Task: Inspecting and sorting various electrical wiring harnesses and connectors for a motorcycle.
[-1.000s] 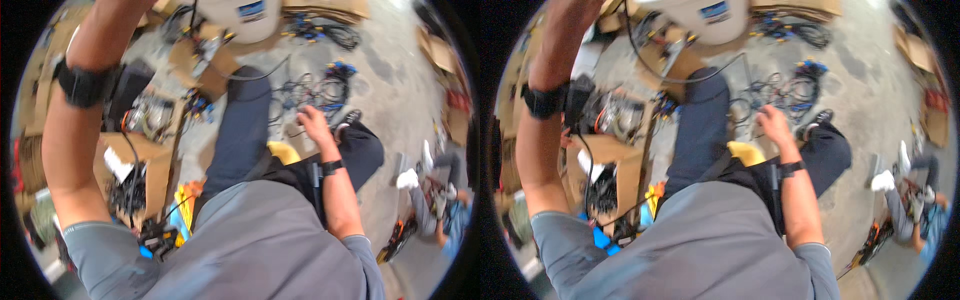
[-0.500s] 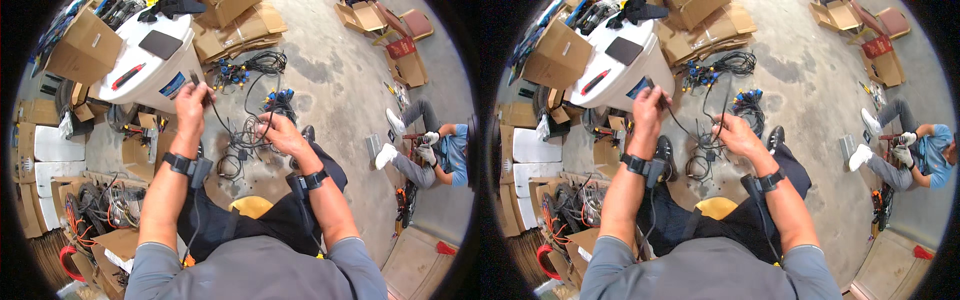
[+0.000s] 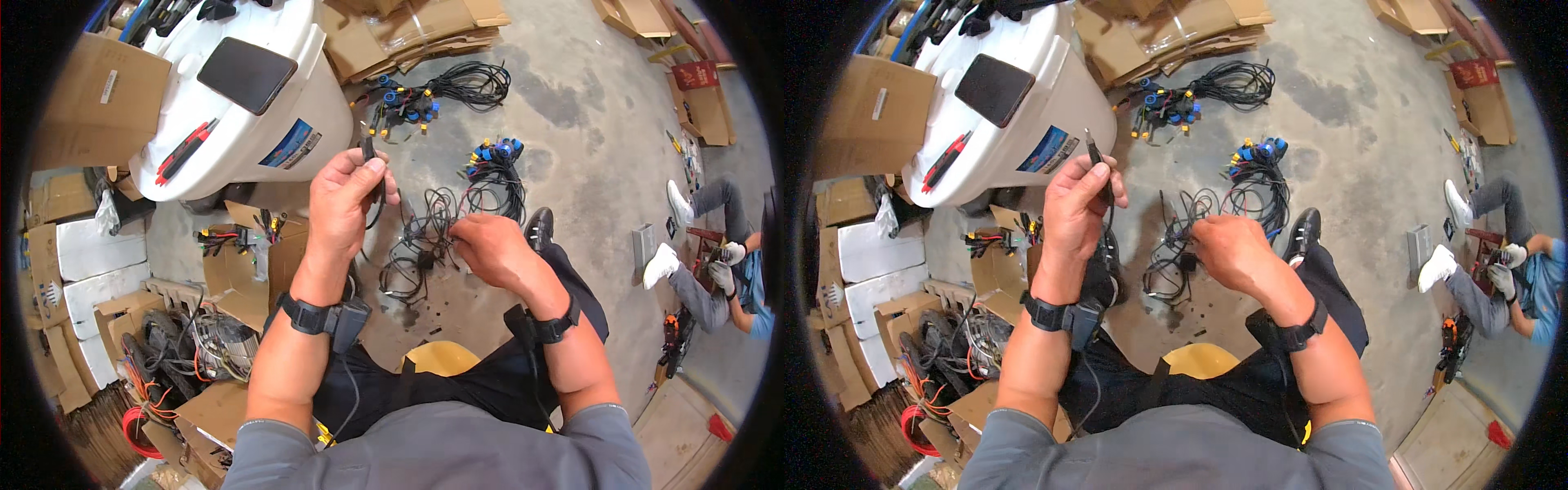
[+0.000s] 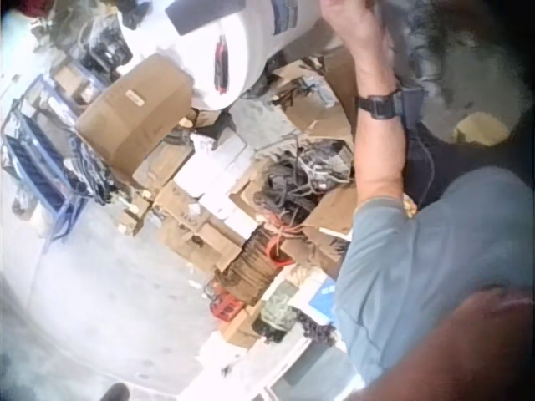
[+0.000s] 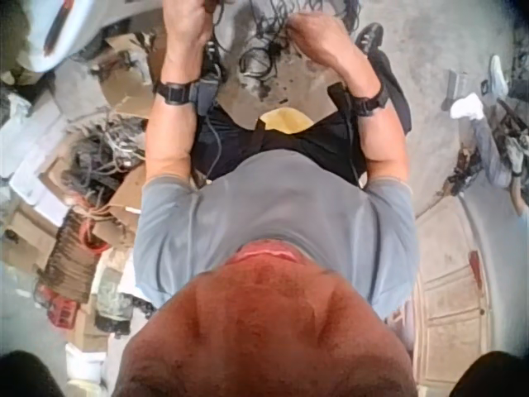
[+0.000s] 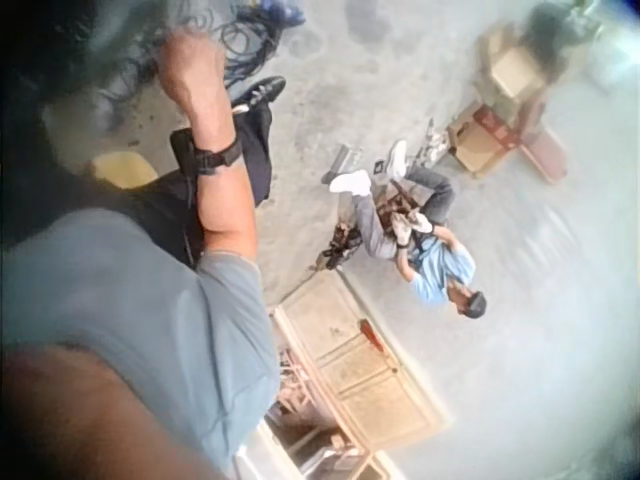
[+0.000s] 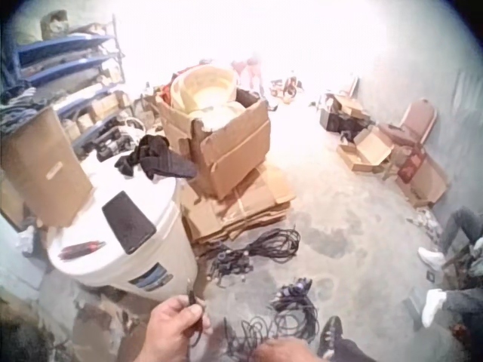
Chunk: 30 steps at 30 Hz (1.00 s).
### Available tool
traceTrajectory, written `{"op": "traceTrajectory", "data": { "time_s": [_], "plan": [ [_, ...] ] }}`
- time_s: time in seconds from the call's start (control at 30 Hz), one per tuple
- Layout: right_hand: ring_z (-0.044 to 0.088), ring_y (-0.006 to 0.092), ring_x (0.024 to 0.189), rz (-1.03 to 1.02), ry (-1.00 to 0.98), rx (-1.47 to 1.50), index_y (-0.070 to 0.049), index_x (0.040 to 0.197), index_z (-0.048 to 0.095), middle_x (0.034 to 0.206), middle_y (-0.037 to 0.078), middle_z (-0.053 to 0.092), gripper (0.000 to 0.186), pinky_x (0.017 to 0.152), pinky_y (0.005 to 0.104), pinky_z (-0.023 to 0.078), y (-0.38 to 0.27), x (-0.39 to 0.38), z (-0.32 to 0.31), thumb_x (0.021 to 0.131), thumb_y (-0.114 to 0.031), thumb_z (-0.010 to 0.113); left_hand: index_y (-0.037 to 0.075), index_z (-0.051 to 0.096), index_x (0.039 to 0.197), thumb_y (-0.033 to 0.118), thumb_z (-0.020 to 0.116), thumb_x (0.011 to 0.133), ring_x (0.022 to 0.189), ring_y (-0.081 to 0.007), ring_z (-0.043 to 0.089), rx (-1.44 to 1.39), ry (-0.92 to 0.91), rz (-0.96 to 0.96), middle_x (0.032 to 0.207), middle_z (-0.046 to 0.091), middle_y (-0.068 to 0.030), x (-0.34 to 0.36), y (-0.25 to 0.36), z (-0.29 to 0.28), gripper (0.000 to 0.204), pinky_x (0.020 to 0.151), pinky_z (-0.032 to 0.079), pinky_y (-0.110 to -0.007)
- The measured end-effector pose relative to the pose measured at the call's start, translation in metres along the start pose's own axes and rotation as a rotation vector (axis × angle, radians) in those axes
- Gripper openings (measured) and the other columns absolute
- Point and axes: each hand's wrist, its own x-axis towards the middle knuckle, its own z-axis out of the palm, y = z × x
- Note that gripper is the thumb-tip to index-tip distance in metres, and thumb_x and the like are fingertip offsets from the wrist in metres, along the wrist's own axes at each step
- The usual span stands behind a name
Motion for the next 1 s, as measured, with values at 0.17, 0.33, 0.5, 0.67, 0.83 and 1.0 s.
{"op": "traceTrajectory", "data": {
  "time_s": [0.17,0.33,0.5,0.67,0.83,1.0],
  "plan": [
    [0.063,0.0366,0.084,0.121,0.059,0.435,-0.002,0.105,0.059,0.092,0.020,0.063,0.026,0.072,0.0445,0.050,-0.025,0.016,-0.014,0.084,-0.017,0.063,0.003,0.061,0.100,0.014,0.060,0.092,0.071,-0.0191,0.062,-0.058,0.022,0.008,0.081,0.063,-0.0087,-0.004,-0.012,0.012,0.013,0.064,0.052,-0.032],
    [0.062,0.0393,0.089,0.073,-0.065,0.488,0.001,0.115,0.054,0.098,0.022,0.063,0.037,0.077,0.0453,0.049,-0.037,0.019,0.009,0.085,-0.018,0.063,0.004,0.060,0.101,0.014,0.056,0.095,0.073,-0.0212,0.064,-0.188,-0.029,-0.032,0.083,0.064,-0.0095,-0.009,-0.019,0.022,0.013,0.066,0.055,-0.034],
    [0.059,0.0415,0.096,0.058,0.015,0.479,0.002,0.114,0.053,0.102,0.024,0.060,0.037,0.080,0.0466,0.048,-0.039,0.015,0.023,0.084,-0.017,0.063,0.005,0.058,0.102,0.017,0.052,0.098,0.074,-0.0224,0.064,-0.234,-0.035,-0.053,0.085,0.064,-0.0098,-0.010,-0.021,0.020,0.015,0.062,0.055,-0.035],
    [0.058,0.0417,0.092,0.050,-0.004,0.524,0.001,0.107,0.053,0.097,0.023,0.059,0.031,0.078,0.0468,0.047,-0.040,0.014,0.028,0.084,-0.016,0.063,0.005,0.057,0.101,0.018,0.051,0.098,0.074,-0.0227,0.064,-0.244,-0.034,-0.071,0.085,0.064,-0.0100,-0.015,-0.023,0.025,0.014,0.061,0.055,-0.035],
    [0.058,0.0385,0.086,0.008,-0.053,0.570,0.001,0.093,0.057,0.089,0.020,0.058,0.017,0.073,0.0454,0.046,-0.037,0.016,0.025,0.085,-0.014,0.062,0.005,0.057,0.099,0.018,0.052,0.098,0.071,-0.0219,0.063,-0.247,-0.024,-0.079,0.084,0.064,-0.0101,-0.015,-0.025,0.029,0.014,0.061,0.055,-0.035],
    [0.062,0.0232,0.074,0.119,0.118,0.793,0.001,0.093,0.059,0.079,0.012,0.060,0.014,0.066,0.0346,0.048,-0.027,0.020,0.005,0.090,-0.013,0.058,0.004,0.059,0.094,0.019,0.058,0.095,0.072,-0.0172,0.064,0.128,0.035,0.063,0.083,0.066,-0.0078,-0.008,-0.018,0.023,0.015,0.064,0.054,-0.030]
  ]
}}
